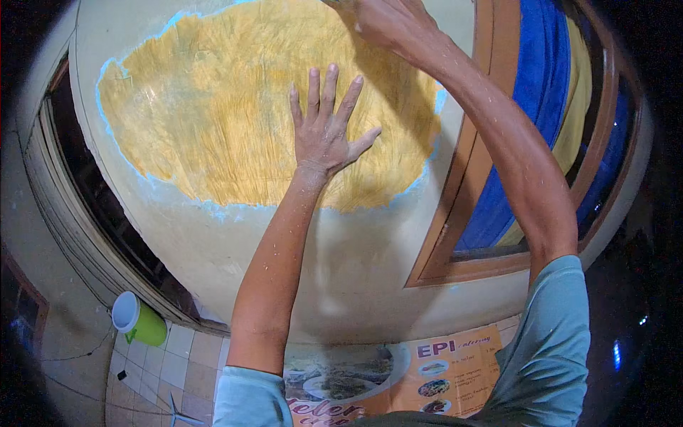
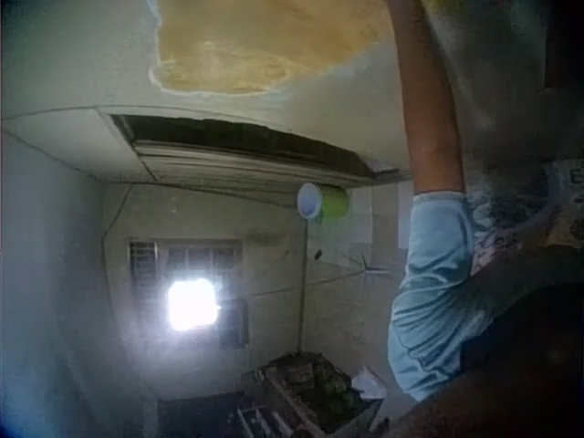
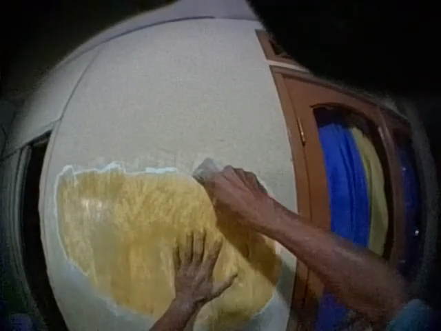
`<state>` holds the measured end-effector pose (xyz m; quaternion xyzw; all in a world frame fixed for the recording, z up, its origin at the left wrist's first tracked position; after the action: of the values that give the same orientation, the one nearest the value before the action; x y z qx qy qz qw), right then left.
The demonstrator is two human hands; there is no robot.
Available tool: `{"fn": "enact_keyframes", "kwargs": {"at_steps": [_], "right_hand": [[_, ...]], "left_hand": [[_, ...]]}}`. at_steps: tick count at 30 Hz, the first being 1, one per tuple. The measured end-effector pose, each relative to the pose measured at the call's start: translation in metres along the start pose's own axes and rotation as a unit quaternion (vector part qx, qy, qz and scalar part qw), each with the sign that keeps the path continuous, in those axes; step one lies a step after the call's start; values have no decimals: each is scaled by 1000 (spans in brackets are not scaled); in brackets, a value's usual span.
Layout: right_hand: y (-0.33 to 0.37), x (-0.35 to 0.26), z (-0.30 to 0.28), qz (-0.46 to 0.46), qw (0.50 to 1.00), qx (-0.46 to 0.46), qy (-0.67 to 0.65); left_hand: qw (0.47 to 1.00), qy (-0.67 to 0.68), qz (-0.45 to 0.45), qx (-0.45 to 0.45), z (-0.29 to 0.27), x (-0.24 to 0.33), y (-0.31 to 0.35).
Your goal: Scraping and smoothing a wall surface with a putty knife.
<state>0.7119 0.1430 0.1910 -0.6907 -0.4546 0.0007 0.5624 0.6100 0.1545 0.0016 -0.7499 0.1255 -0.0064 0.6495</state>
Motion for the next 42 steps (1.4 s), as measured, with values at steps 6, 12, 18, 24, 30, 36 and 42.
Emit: {"fn": "enact_keyframes", "kwargs": {"at_steps": [6, 12, 18, 24, 30, 36, 42], "right_hand": [[29, 5, -3, 101, 989, -81, 66], [-13, -27, -10, 181, 962, -200, -38], [14, -2, 26, 45, 995, 71, 59], [269, -49, 60, 334, 936, -98, -55], [331, -81, 91, 411, 905, 17, -105], [193, -12, 23, 411, 905, 94, -54], [351, -111, 90, 389, 904, 136, -118]], "left_hand": [[1000, 2, -3, 16, -5, -8, 4], [999, 6, 2, 36, -10, -9, 2], [999, -10, -11, 37, -4, -10, 3], [998, -28, -17, 48, -12, -13, 3], [999, -36, -12, 25, 1, -6, 5], [998, -46, -13, 38, -2, -5, 2], [998, -40, -13, 35, -1, -6, 4]]}}
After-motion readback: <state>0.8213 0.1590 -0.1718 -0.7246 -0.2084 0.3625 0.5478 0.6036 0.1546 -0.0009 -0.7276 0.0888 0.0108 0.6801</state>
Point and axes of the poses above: each hand's wrist, its own y-axis away from the middle knuckle, its own z-axis out of the palm, x = y × z, the point moved 7 cm from there along -y, towards the middle knuckle, and after that the axes turned 1 degree about x, right-handed, at the moved point
